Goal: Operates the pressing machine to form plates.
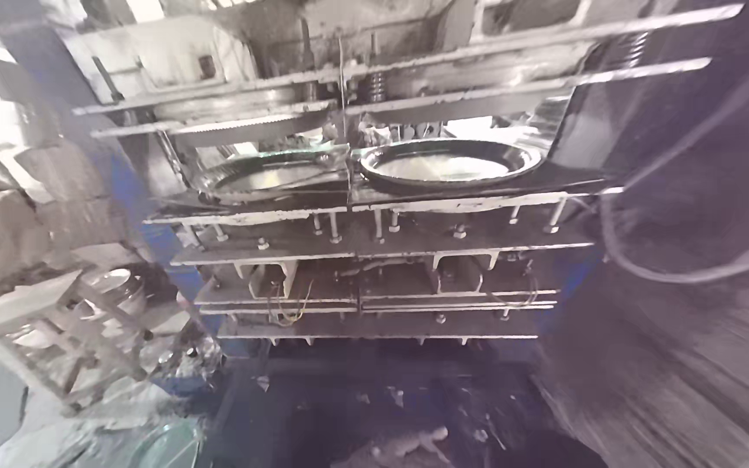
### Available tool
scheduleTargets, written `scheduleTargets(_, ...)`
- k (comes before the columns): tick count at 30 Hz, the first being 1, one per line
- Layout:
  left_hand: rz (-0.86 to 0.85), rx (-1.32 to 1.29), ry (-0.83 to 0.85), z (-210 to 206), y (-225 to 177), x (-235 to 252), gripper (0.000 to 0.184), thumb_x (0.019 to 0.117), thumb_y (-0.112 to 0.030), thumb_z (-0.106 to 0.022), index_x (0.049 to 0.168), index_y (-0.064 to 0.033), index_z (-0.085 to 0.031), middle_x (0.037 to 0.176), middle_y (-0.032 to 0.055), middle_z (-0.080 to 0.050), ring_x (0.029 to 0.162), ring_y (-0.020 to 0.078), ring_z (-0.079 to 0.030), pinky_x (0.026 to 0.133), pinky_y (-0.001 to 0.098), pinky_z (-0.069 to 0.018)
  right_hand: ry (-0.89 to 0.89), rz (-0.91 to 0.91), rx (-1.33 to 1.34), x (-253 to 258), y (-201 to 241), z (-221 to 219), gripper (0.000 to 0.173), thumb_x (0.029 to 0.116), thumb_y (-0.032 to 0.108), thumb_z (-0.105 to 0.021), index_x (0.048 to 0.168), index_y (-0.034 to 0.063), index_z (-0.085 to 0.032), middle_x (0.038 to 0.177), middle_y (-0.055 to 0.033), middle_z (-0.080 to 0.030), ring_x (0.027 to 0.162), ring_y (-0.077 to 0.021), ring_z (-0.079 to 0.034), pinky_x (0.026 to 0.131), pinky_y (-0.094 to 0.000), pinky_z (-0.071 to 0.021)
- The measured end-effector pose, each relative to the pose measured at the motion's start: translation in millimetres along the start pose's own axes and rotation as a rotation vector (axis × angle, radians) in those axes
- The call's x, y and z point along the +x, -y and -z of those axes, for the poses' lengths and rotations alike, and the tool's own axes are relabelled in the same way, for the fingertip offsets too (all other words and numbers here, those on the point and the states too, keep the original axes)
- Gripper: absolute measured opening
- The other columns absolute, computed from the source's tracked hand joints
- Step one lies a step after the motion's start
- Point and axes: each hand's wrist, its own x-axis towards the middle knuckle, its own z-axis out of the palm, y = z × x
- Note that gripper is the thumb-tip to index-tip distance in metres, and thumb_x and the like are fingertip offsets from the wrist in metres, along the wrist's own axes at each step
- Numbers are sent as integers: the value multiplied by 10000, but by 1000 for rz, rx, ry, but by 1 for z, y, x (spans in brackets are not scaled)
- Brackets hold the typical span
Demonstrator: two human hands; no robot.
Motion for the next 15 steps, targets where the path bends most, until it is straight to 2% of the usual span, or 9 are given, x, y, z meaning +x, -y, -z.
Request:
scheduleTargets(2, -65, -130, -113, 2, -2, 0, 820, 952, -610, -558, 1440, 42, -465, 1318, -16, -666, 1177, 14, -619, 1031, 245, -492, -176, 53, -197, 30, 41, 47, 273, 995, 111, -605, 1170, -62, -723, 1122, -183, -748, 1051, -247, -729, 997, -389, -550)
scheduleTargets(3, -103, -139, -153, 6, -2, 2, 815, 974, -591, -532, 1461, 57, -436, 1345, 11, -655, 1185, 40, -622, 1008, 259, -507, -315, 68, -335, 51, 59, 72, 251, 983, 98, -602, 1134, -59, -728, 1078, -182, -744, 999, -238, -725, 937, -379, -570)
scheduleTargets(4, -96, -98, -224, 9, -4, 4, 756, 1019, -516, -507, 1441, 107, -441, 1319, 64, -663, 1163, 65, -633, 987, 272, -519, -473, 120, -505, 82, 71, 98, 261, 981, 124, -591, 1119, -48, -732, 1058, -191, -741, 985, -267, -720, 904, -421, -568)
scheduleTargets(6, -67, -61, -447, 6, -3, 10, 465, 1035, -252, -504, 1296, 130, -554, 1151, 48, -718, 1032, 32, -667, 924, 231, -541, -614, 242, -821, 161, 84, 155, 315, 1017, 177, -545, 1184, -34, -708, 1120, -242, -709, 1063, -382, -685, 939, -551, -522)
scheduleTargets(8, -127, -3, -648, 7, -8, 17, 352, 1011, -162, -481, 1150, 121, -638, 1015, 29, -736, 928, 12, -670, 851, 206, -541, -403, 3, -1032, 225, 100, 201, 442, 1065, 273, -537, 1380, -34, -581, 1284, -323, -624, 1244, -493, -577, 1067, -665, -368)
scheduleTargets(9, -180, 67, -723, 14, -20, 20, 328, 1016, -145, -463, 1112, 109, -648, 987, 26, -737, 913, 9, -675, 844, 202, -549, -277, -158, -1091, 247, 104, 214, 484, 1072, 317, -527, 1420, -20, -541, 1272, -338, -618, 1241, -515, -563, 1064, -689, -342)
scheduleTargets(11, -281, 336, -889, 41, -72, 30, 297, 995, -66, -474, 1074, 157, -654, 979, 112, -707, 929, 44, -646, 875, 218, -510, -156, -271, -1106, 269, 106, 224, 390, 1061, 241, -547, 1375, 18, -608, 1211, -309, -660, 1190, -512, -589, 1039, -696, -348)
scheduleTargets(13, -387, 657, -993, 83, -131, 48, 303, 1010, -75, -475, 1159, 120, -652, 1114, 157, -707, 1052, 121, -651, 958, 288, -504, -169, -253, -1171, 266, 105, 217, 269, 1031, 106, -570, 1266, 31, -676, 1124, -284, -691, 1116, -485, -629, 1033, -647, -385)
scheduleTargets(15, -385, 935, -1047, 132, -182, 72, 328, 1016, -72, -513, 1299, 57, -617, 1310, 209, -642, 1226, 305, -608, 1049, 464, -475, -205, -259, -1239, 258, 100, 212, 255, 1022, 30, -547, 1247, 19, -668, 1136, -268, -689, 1108, -461, -641, 1029, -612, -408)
